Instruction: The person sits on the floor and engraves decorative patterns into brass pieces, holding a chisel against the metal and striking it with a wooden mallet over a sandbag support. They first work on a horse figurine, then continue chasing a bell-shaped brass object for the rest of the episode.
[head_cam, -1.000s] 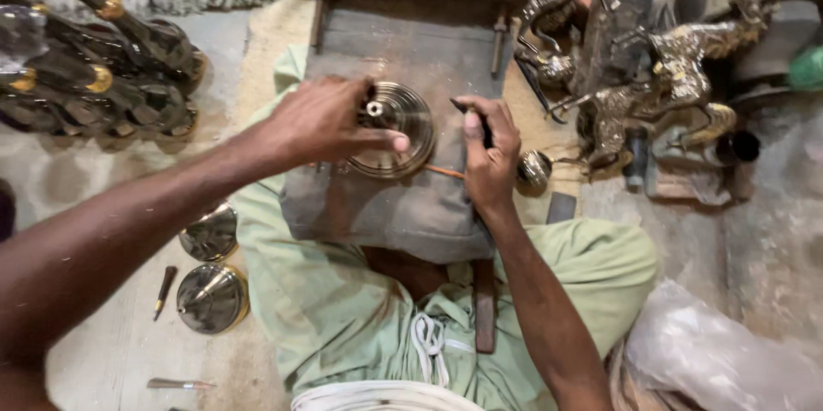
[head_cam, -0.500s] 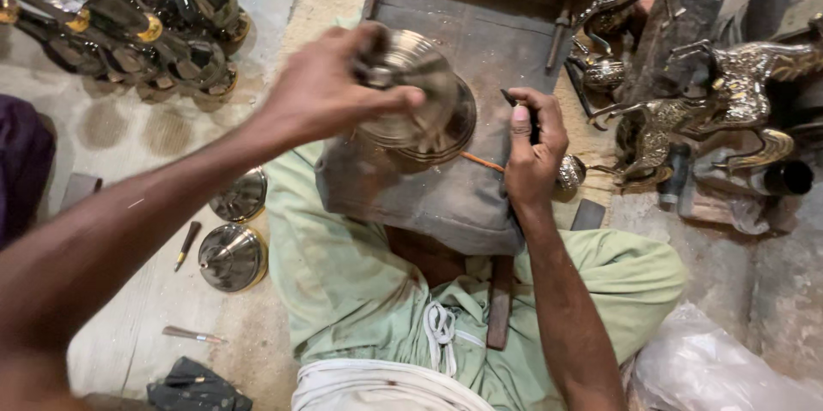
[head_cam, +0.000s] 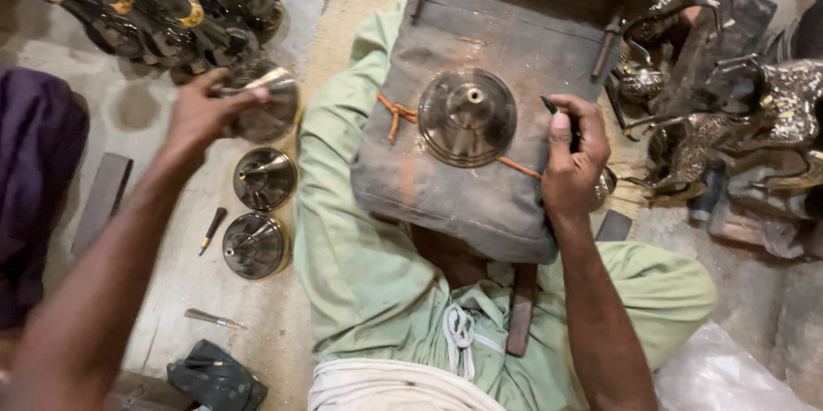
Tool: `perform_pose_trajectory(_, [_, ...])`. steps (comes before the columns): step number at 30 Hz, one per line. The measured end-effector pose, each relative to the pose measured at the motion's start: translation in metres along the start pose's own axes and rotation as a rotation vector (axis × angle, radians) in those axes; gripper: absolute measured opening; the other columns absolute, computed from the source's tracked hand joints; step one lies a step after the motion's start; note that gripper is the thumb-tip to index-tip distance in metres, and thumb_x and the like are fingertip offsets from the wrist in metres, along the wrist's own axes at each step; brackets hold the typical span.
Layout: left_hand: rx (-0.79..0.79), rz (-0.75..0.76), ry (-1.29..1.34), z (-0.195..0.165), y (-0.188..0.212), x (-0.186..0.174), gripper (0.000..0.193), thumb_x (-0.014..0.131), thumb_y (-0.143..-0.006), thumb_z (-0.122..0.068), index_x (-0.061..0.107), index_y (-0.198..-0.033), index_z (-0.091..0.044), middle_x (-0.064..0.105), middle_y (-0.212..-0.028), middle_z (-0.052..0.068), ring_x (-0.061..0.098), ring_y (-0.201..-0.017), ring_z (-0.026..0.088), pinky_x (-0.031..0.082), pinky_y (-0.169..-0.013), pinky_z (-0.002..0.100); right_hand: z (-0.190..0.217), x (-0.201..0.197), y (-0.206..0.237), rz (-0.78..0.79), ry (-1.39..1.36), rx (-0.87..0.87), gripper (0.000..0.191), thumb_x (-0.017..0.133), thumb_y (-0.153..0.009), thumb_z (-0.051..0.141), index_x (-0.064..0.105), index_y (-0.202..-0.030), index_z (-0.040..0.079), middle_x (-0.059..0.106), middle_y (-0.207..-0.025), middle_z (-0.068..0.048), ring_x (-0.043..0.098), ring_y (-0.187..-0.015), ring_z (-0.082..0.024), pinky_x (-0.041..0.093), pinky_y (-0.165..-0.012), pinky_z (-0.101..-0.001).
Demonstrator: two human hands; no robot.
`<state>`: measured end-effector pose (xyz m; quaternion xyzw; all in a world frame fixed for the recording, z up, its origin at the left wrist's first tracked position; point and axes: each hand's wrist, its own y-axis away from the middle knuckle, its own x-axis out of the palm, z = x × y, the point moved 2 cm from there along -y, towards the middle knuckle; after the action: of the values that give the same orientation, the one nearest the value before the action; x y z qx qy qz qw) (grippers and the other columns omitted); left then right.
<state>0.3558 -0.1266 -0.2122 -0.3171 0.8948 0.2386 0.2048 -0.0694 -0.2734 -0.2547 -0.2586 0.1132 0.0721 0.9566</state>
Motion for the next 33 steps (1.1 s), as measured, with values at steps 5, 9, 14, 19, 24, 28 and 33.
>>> perform_pose_trajectory(5, [-0.069,-0.095,-0.136,-0.008,-0.02,0.019,0.08,0.088,-0.071,-0.05,0.066,-0.132,-0.003,0.077,-0.109,0.014,0.073,-0.082,0.017,0.058,-0.063,0.029,0.0,0.006,0.001,-0.001,-0.003,0.037,0.018,0.056,-0.113,0.013,0.064,-0.122,-0.001,0.063,-0.116,-0.006,0.059,-0.112,-0.016,0.046,-0.103,-0.0301])
perform_pose_trajectory(9, [-0.045,0.016,-0.231,0.003,-0.022,0.03,0.088,0.084,-0.068,-0.061,0.066,-0.134,-0.006,0.074,-0.118,0.016,0.07,-0.1,0.026,0.055,-0.086,0.042,-0.002,0.007,0.002,0.009,-0.031,0.057,0.019,0.055,-0.113,0.013,0.063,-0.123,-0.001,0.063,-0.118,-0.006,0.058,-0.112,-0.014,0.046,-0.103,-0.0294])
perform_pose_trajectory(14, [-0.096,0.023,-0.539,0.043,0.0,0.024,0.109,0.082,-0.069,-0.074,0.053,-0.143,0.001,0.06,-0.133,0.028,0.05,-0.132,0.047,0.04,-0.113,0.056,-0.006,0.006,0.001,0.017,-0.054,0.037,0.018,0.055,-0.114,0.012,0.063,-0.124,-0.001,0.063,-0.12,-0.005,0.058,-0.114,-0.014,0.046,-0.105,-0.0286])
perform_pose_trajectory(19, [0.038,-0.208,-0.406,0.072,0.027,0.027,0.106,0.075,-0.084,-0.072,0.047,-0.147,0.009,0.046,-0.155,0.024,0.025,-0.146,0.049,0.018,-0.124,0.058,-0.008,0.007,0.001,0.005,-0.078,0.075,0.017,0.055,-0.114,0.011,0.063,-0.123,-0.001,0.062,-0.118,-0.004,0.057,-0.111,-0.013,0.046,-0.102,-0.0284])
perform_pose_trajectory(24, [0.014,-0.259,-0.373,0.078,0.056,0.042,0.103,0.081,-0.074,-0.059,0.045,-0.152,-0.002,0.051,-0.149,0.02,0.038,-0.14,0.044,0.024,-0.119,0.059,-0.007,0.004,0.0,0.008,-0.086,0.043,0.018,0.055,-0.113,0.012,0.063,-0.123,-0.001,0.063,-0.118,-0.004,0.057,-0.111,-0.013,0.046,-0.103,-0.0281])
perform_pose_trajectory(28, [0.128,-0.32,-0.429,0.081,0.067,0.048,0.084,0.084,-0.077,-0.05,0.054,-0.148,-0.016,0.054,-0.143,0.017,0.051,-0.133,0.037,0.028,-0.11,0.063,-0.009,0.003,0.001,-0.009,-0.047,0.041,0.018,0.056,-0.114,0.013,0.063,-0.122,-0.001,0.063,-0.116,-0.005,0.058,-0.11,-0.013,0.046,-0.102,-0.0281])
perform_pose_trajectory(33, [0.162,-0.339,-0.134,0.088,0.068,0.044,0.039,0.084,-0.084,-0.029,0.076,-0.121,-0.019,0.054,-0.134,0.015,0.062,-0.115,0.03,0.053,-0.1,0.04,-0.002,0.0,0.0,-0.018,-0.023,0.016,0.017,0.057,-0.112,0.011,0.065,-0.121,0.0,0.062,-0.111,-0.006,0.059,-0.106,-0.015,0.047,-0.098,-0.029])
